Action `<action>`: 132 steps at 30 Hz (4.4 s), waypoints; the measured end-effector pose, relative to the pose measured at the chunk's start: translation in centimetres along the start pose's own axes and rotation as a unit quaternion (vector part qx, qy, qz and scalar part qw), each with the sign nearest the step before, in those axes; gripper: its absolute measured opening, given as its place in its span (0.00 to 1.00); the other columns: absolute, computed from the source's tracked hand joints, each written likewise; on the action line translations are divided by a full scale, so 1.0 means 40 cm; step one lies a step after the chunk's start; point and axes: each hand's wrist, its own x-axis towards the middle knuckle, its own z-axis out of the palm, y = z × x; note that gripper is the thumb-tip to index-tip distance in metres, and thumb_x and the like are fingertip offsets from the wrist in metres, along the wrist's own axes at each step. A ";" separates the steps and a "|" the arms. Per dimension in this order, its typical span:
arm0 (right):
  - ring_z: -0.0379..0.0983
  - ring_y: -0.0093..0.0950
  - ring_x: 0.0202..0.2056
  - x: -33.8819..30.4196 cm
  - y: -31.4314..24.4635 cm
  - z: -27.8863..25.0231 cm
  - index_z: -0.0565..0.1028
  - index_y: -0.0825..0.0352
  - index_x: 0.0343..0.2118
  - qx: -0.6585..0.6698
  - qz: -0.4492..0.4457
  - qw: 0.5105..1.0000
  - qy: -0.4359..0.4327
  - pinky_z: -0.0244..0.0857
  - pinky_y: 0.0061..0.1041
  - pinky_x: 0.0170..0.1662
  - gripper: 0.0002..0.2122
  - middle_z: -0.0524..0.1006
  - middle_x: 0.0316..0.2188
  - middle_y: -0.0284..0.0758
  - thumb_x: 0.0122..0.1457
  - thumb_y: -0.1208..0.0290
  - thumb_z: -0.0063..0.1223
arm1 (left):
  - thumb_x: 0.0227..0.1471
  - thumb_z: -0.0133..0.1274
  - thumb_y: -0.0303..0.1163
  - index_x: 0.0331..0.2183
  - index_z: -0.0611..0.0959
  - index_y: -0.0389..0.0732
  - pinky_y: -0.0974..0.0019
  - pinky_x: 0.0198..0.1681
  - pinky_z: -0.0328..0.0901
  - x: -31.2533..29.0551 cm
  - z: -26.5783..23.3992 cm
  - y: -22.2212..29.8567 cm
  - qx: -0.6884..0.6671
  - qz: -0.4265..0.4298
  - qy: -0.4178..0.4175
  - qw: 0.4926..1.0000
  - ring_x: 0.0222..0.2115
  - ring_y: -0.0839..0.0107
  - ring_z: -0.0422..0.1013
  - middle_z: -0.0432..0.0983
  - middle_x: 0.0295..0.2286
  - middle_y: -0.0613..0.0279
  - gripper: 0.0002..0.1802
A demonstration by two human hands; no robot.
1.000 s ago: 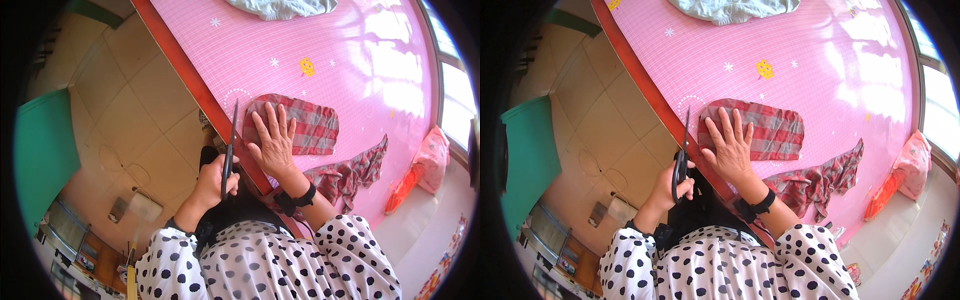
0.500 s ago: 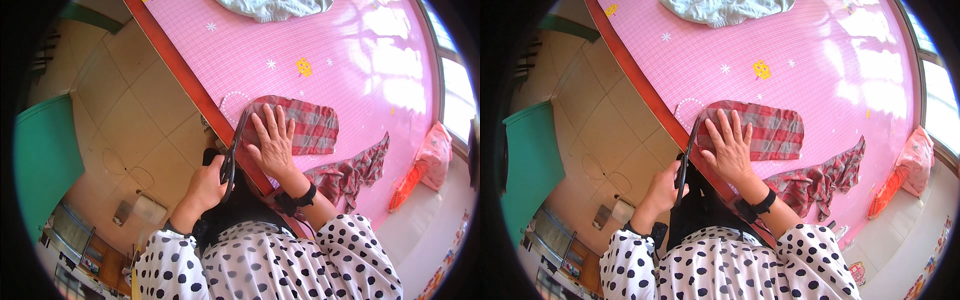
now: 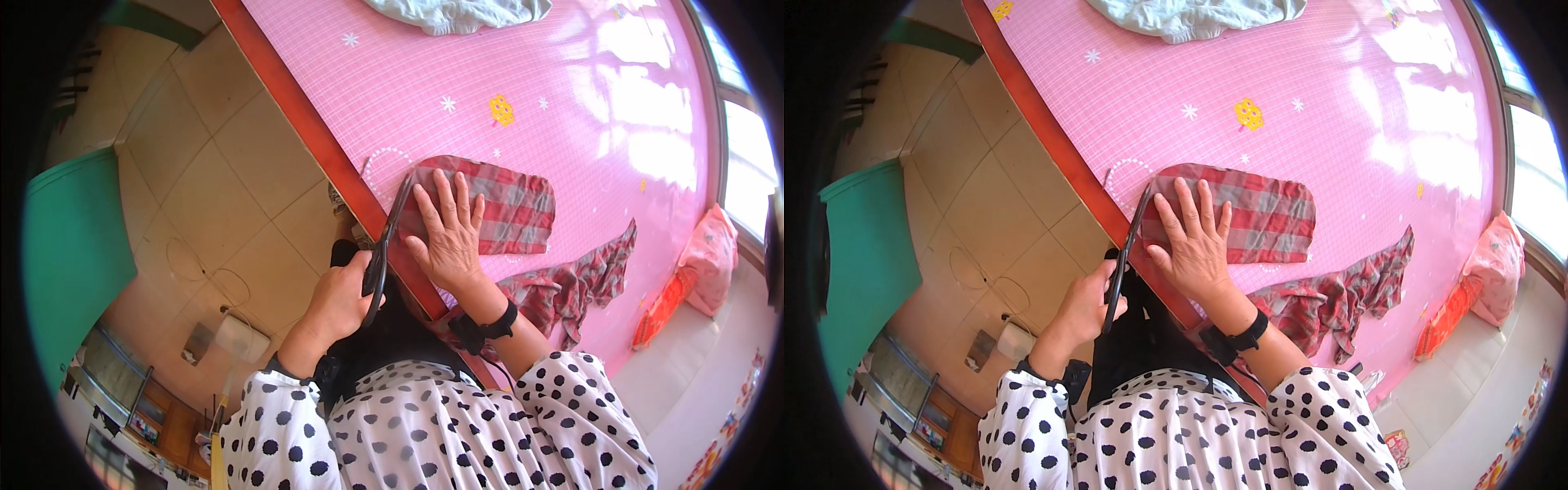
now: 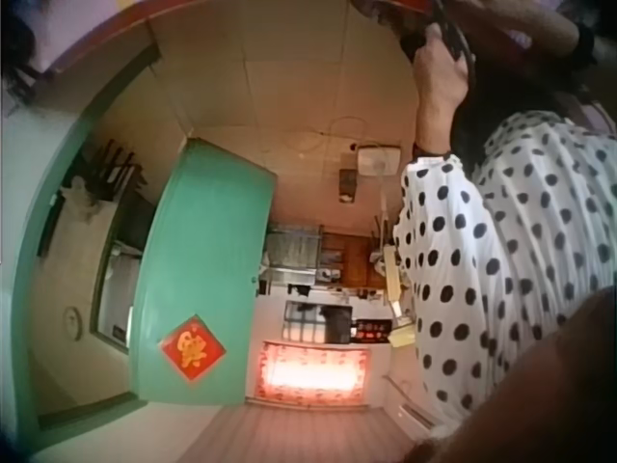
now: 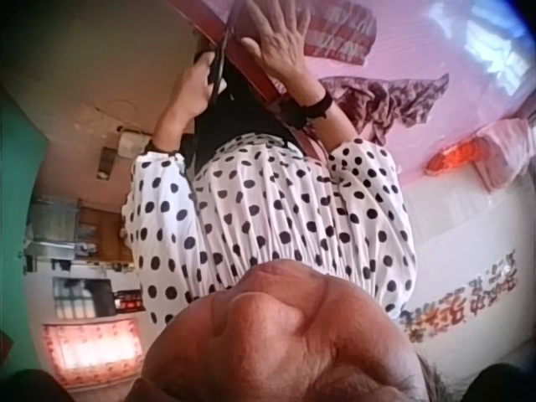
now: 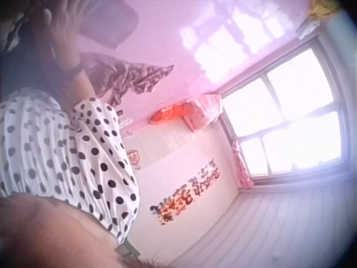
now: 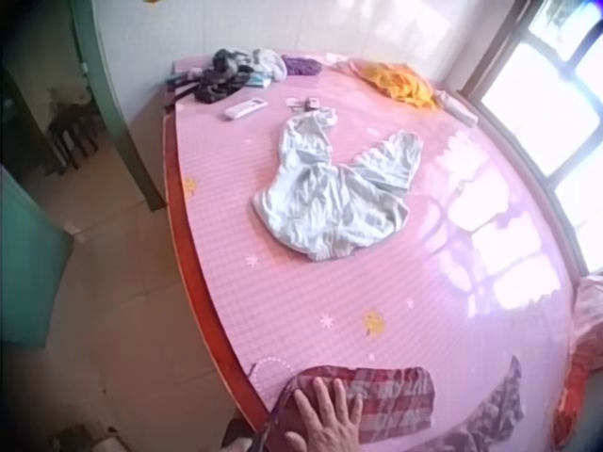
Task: The person cuts a square piece of checkered fabric from a larger garment and then folds the edges of the square.
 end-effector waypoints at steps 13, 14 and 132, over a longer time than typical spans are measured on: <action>0.37 0.45 0.71 0.005 0.000 -0.009 0.64 0.54 0.65 0.003 0.001 1.000 -0.004 0.19 0.54 0.68 0.33 0.51 0.70 0.38 0.61 0.41 0.42 | 0.49 0.50 0.25 0.47 0.72 0.31 0.69 0.23 0.66 0.009 0.028 -0.041 -0.095 0.032 -0.006 0.995 0.18 0.75 0.69 0.69 0.17 0.65 0.21; 0.37 0.45 0.71 0.005 0.002 -0.007 0.64 0.54 0.65 0.001 0.000 1.000 -0.004 0.19 0.54 0.68 0.33 0.51 0.70 0.38 0.61 0.41 0.42 | 0.49 0.50 0.25 0.47 0.72 0.31 0.69 0.24 0.66 0.012 0.032 -0.043 -0.112 0.030 -0.009 0.993 0.18 0.75 0.69 0.70 0.17 0.64 0.21; 0.75 0.25 0.24 -0.161 0.469 -0.393 0.79 0.73 0.34 0.544 0.391 0.729 0.140 0.68 0.27 0.30 0.13 0.79 0.23 0.39 0.59 0.64 0.60 | 0.54 0.56 0.19 0.41 0.71 0.37 0.76 0.19 0.63 0.387 0.319 0.719 0.034 0.216 0.013 0.976 0.18 0.83 0.68 0.78 0.25 0.62 0.14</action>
